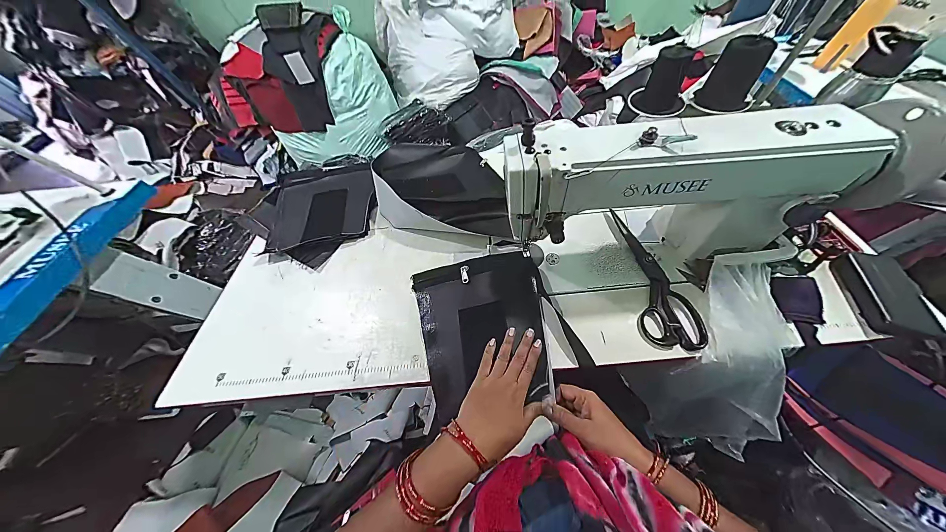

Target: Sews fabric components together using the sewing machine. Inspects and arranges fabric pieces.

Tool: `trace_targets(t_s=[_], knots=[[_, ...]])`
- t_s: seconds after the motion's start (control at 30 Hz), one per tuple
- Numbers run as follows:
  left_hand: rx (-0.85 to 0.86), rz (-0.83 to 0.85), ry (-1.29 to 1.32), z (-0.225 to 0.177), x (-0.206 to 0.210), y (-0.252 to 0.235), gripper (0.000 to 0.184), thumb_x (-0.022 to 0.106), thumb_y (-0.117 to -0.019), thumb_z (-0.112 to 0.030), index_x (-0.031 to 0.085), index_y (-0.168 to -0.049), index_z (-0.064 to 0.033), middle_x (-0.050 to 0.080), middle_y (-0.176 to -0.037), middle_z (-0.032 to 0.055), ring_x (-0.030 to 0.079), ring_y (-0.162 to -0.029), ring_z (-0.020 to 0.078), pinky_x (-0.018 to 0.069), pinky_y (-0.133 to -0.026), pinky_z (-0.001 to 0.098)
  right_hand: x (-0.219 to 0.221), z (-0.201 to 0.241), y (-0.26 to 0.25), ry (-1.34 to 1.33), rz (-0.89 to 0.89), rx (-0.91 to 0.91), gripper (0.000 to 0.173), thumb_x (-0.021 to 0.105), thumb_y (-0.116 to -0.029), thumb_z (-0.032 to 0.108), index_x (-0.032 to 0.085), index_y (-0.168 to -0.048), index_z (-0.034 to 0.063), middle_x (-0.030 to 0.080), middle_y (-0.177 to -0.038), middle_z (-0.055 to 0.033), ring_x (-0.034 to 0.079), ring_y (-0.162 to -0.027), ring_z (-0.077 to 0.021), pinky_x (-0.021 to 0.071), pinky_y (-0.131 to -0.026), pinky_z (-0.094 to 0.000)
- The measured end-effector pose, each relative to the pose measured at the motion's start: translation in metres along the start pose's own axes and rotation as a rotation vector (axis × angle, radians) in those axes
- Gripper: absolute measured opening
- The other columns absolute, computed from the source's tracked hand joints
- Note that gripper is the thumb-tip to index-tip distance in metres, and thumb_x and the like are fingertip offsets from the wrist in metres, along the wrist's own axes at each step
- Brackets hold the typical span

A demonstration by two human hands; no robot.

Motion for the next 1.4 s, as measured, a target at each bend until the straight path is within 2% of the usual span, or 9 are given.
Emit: trace_targets(t_s=[0.1,0.17,0.3,0.47,0.67,0.77,0.9,1.07,1.4], knots=[[0.030,-0.074,-0.009,-0.002,0.000,0.004,0.069,0.040,-0.1054,-0.041,0.029,-0.161,-0.0012,0.021,-0.171,0.0142,0.018,-0.157,0.0393,0.0155,-0.122,0.0661,0.002,0.002,0.002,-0.034,0.016,-0.025,0.013,0.064,-0.0984,0.017,0.062,-0.093,0.0056,0.059,-0.072,0.0079,0.056,-0.065,0.0036,0.0473,-0.063,-0.0155],[0.043,-0.064,-0.012,-0.004,-0.005,0.003,0.076,0.032,-0.1053,-0.054,0.031,-0.160,-0.0009,0.026,-0.169,0.0148,0.022,-0.156,0.0398,0.0158,-0.121,0.0669,0.003,0.008,0.004,-0.021,0.015,-0.043,0.011,0.061,-0.0976,0.014,0.060,-0.091,0.0064,0.056,-0.071,0.0083,0.054,-0.064,0.0039,0.0455,-0.062,-0.0154],[-0.045,-0.068,0.156,0.000,-0.045,-0.031,0.084,0.043,-0.1015,-0.063,0.043,-0.152,0.0042,0.057,-0.145,0.0229,0.053,-0.137,0.0397,0.0320,-0.120,0.0561,0.004,0.031,0.010,-0.078,-0.010,-0.045,0.006,0.061,-0.0971,0.011,0.064,-0.097,0.0054,0.064,-0.078,0.0056,0.061,-0.071,0.0013,0.0521,-0.070,-0.0181],[-0.395,0.226,0.119,0.020,-0.056,-0.097,0.095,0.067,-0.0914,-0.030,0.013,-0.160,0.0078,0.028,-0.162,0.0276,0.061,-0.122,0.0415,0.0506,-0.100,0.0531,0.006,0.051,0.012,-0.082,0.002,-0.099,0.008,0.063,-0.0975,0.015,0.061,-0.091,0.0105,0.057,-0.070,0.0093,0.056,-0.062,0.0026,0.0473,-0.060,-0.0157],[-0.390,0.295,0.169,0.037,-0.062,-0.120,0.069,0.059,-0.0969,-0.016,0.031,-0.155,0.0091,0.044,-0.151,0.0285,0.051,-0.136,0.0420,0.0450,-0.108,0.0568,0.001,0.058,0.011,0.014,0.040,-0.088,0.011,0.062,-0.0972,0.018,0.059,-0.089,0.0122,0.051,-0.065,0.0124,0.047,-0.056,0.0055,0.0400,-0.054,-0.0138],[-0.278,0.280,0.272,0.050,-0.063,-0.123,0.056,0.055,-0.1005,-0.015,0.042,-0.150,0.0076,0.050,-0.147,0.0282,0.046,-0.141,0.0391,0.0362,-0.117,0.0531,-0.009,0.074,0.007,0.225,0.096,-0.015,0.019,0.060,-0.1012,0.024,0.065,-0.092,0.0081,0.060,-0.071,0.0053,0.058,-0.063,-0.0012,0.0487,-0.063,-0.0212],[-0.203,0.181,0.476,0.068,-0.066,-0.123,0.038,0.055,-0.1009,-0.015,0.062,-0.131,0.0070,0.064,-0.128,0.0259,0.059,-0.125,0.0355,0.0423,-0.108,0.0512,-0.061,0.120,-0.035,0.572,-0.304,-0.155,0.030,0.059,-0.1020,0.021,0.068,-0.122,0.0014,0.071,-0.108,-0.0145,0.070,-0.092,-0.0249,0.0574,-0.084,-0.0440],[-0.190,0.126,0.562,0.073,-0.065,-0.120,0.044,0.056,-0.1007,-0.015,0.057,-0.141,0.0037,0.063,-0.134,0.0229,0.059,-0.126,0.0304,0.0424,-0.110,0.0445,-0.075,0.125,-0.116,0.677,-0.464,-0.059,0.055,0.061,-0.1007,0.023,0.045,-0.149,0.0022,0.063,-0.126,-0.0187,0.067,-0.098,-0.0285,0.0546,-0.088,-0.0441],[-0.131,0.055,0.659,0.079,-0.063,-0.119,0.054,0.056,-0.0961,-0.014,0.051,-0.147,0.0022,0.064,-0.134,0.0225,0.060,-0.127,0.0286,0.0424,-0.111,0.0426,-0.093,0.114,-0.119,0.452,-0.540,0.032,0.028,0.060,-0.1004,0.010,0.066,-0.124,-0.0030,0.070,-0.108,-0.0169,0.066,-0.097,-0.0213,0.0518,-0.091,-0.0366]])
Point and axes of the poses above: each hand's wrist, its own y-axis away from the middle knuckle, its own x-axis out of the palm, z = x × y, the point moved 10 cm from there along -y, towards the middle knuckle
